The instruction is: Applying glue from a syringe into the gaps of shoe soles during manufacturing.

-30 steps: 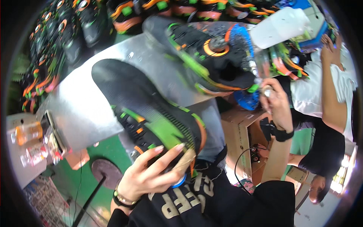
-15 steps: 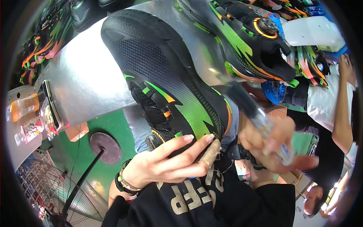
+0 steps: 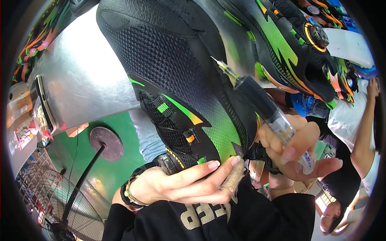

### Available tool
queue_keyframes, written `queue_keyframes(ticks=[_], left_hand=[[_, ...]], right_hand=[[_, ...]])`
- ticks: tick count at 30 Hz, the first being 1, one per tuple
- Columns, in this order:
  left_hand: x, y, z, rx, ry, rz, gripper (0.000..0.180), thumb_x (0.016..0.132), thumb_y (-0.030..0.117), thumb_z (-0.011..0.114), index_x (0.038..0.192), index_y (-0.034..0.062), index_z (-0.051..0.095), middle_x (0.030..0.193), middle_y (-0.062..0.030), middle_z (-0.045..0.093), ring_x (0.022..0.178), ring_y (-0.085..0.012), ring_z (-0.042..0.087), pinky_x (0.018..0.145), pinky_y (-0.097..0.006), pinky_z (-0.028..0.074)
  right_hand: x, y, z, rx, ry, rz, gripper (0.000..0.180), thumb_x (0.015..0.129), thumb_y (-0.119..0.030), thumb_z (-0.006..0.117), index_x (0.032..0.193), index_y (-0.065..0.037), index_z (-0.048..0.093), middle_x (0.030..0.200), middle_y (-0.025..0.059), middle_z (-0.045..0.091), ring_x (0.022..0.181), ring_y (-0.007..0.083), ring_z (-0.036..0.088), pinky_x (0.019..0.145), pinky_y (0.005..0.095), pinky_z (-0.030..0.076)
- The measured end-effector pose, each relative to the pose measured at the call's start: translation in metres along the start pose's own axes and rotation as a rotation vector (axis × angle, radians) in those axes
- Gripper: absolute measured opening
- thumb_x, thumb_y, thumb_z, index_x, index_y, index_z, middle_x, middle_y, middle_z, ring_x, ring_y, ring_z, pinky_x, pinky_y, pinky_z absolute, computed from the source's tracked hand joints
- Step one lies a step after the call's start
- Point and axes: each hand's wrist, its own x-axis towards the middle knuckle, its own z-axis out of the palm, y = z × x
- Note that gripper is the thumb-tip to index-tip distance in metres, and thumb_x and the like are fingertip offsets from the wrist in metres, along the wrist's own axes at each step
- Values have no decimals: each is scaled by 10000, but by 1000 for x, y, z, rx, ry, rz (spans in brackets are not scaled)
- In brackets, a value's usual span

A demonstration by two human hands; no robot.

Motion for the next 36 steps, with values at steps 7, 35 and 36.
queue_keyframes(ticks=[7,35,36], left_hand=[[0,-1,1,22,-2,17,217,893,225,455,1087,227,551,1156,96,612,1079,-45,501,1013,-223,389],[5,1,-1,28,-43,5,79,864,260,512,925,285,556,1058,165,633,984,48,536,966,-225,381],[5,0,-2,29,-39,4,79,864,260,512,925,285,556,1058,165,633,984,48,536,966,-225,381]], right_hand=[[-6,5,-6,-93,23,-57,667,893,-685,323,756,-71,544,464,21,401,359,117,273,386,274,241],[-48,-26,-8,-134,66,216,691,921,-634,254,774,-42,580,606,94,528,487,186,417,509,321,355],[-48,-29,-7,-121,69,298,652,920,-624,290,753,-49,548,578,122,467,525,190,392,562,324,365]])
